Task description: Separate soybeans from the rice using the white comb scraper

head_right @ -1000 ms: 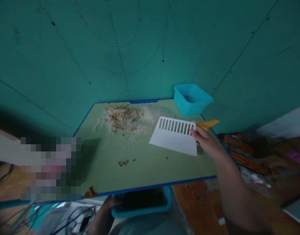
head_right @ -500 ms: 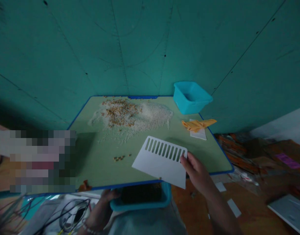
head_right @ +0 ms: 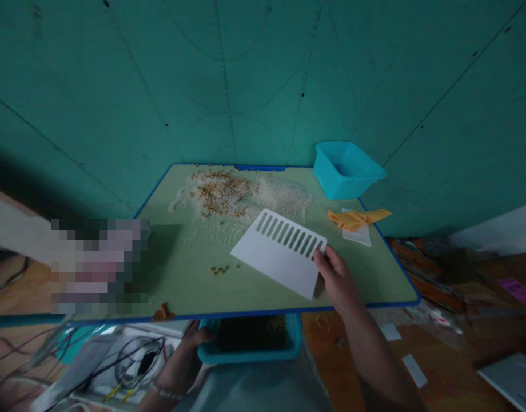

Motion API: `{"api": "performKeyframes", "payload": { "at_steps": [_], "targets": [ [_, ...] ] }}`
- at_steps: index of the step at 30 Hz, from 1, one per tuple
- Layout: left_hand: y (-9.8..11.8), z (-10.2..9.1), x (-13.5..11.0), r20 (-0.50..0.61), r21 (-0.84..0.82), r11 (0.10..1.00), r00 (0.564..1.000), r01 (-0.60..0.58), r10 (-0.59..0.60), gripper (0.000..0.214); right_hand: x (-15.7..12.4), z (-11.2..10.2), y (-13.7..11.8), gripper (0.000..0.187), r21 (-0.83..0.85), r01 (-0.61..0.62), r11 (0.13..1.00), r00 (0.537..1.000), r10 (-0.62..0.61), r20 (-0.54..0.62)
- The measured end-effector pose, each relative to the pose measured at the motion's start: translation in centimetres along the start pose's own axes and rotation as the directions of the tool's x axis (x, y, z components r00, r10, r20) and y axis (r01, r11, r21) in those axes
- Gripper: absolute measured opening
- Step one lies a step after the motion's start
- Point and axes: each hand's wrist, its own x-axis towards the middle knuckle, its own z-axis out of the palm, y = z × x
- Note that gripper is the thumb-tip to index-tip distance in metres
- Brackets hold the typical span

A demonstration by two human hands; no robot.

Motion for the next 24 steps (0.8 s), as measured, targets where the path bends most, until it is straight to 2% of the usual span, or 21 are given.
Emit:
{"api": "performKeyframes", "payload": {
  "at_steps": [4,9,12,15,18,20,24],
  "targets": [
    [0.0,-1.7,-0.4,-0.023,-0.004,1.0,1.0,-0.002,0.002,0.043,1.5,1.3,-0.5,0.039,0.032,0.026,0.999,0.999,-0.024,-0.039],
    [0.7,-2.7,-0.8,0.022,-0.074,0.995,0.998,-0.063,0.065,0.044,1.1,1.6,-0.7,0.043,0.037,-0.008,0.999,0.999,0.009,-0.031],
    [1.3,-2.5,-0.8,-0.033,-0.094,0.991,0.995,-0.098,0.096,0.042,0.6,1.3,-0.6,0.043,0.1,-0.067,0.993,0.997,0.064,0.036],
    [1.5,-2.3,-0.5,-0.087,-0.1,0.992,0.994,-0.075,0.067,0.036,0.2,1.0,-0.4,0.039,0.148,-0.107,0.983,0.983,0.082,0.164],
    [1.2,-2.4,-0.1,-0.072,-0.113,0.991,0.996,-0.068,0.06,0.035,0.0,0.9,-0.2,0.038,0.164,-0.141,0.976,0.967,0.1,0.235],
    [0.9,-2.6,0.1,-0.036,-0.126,0.99,0.997,-0.068,0.064,0.035,0.2,0.9,0.0,0.039,0.19,-0.141,0.972,0.976,0.104,0.191],
    [0.6,-2.8,0.1,-0.029,-0.139,0.987,0.997,-0.08,0.077,0.04,0.7,1.4,-0.2,0.04,0.21,-0.053,0.976,0.998,0.057,-0.012]
  ]
}}
